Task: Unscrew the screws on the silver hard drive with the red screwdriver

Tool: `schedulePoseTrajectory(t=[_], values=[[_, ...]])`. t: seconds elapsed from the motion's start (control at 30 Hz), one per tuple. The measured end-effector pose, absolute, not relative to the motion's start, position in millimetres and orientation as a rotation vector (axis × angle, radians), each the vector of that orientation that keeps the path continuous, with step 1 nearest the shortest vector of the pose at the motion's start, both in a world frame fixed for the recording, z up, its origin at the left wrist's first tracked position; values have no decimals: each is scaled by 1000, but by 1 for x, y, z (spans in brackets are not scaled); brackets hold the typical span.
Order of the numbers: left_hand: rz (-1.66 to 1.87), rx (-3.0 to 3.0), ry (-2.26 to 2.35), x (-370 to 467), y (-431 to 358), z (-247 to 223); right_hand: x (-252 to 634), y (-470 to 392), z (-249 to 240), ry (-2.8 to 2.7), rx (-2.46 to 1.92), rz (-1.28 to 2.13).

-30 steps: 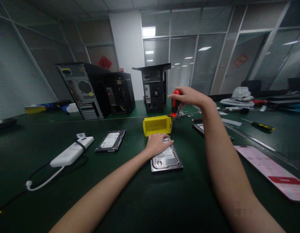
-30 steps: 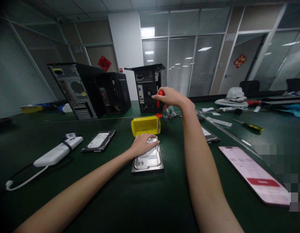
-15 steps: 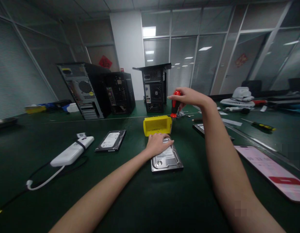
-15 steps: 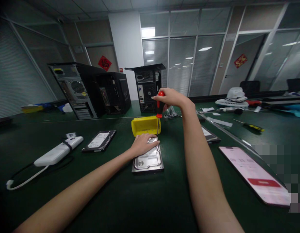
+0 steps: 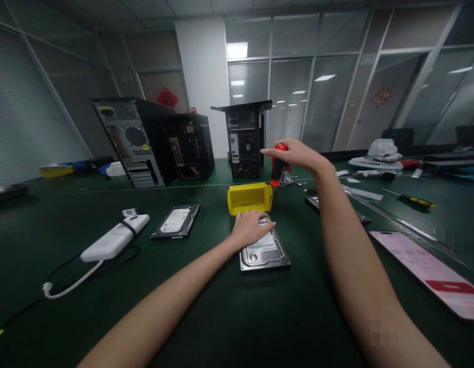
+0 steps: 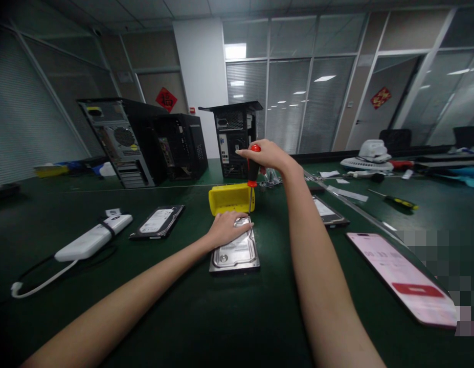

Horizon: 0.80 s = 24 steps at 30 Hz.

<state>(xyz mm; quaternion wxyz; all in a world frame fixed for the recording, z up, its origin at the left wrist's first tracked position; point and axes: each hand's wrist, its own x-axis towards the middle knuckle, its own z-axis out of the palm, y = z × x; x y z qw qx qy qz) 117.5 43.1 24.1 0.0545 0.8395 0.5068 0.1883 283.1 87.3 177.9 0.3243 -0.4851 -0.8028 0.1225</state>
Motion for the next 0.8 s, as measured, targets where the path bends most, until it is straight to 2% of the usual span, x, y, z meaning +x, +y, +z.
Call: schedulePoseTrajectory(t=[0.23,0.43,0.6,0.8], values=[[579,2543,1547,118,44,23,284,89,177,-2064,-1272,389],[563,2540,1566,119,42,24,287,95,176,-2014,-1268,657],[583,2541,1555,118,43,23,288,95,176,-2108,-1090,399],[614,2564,1530,117,46,20,281,91,176,-2108,-1105,294]])
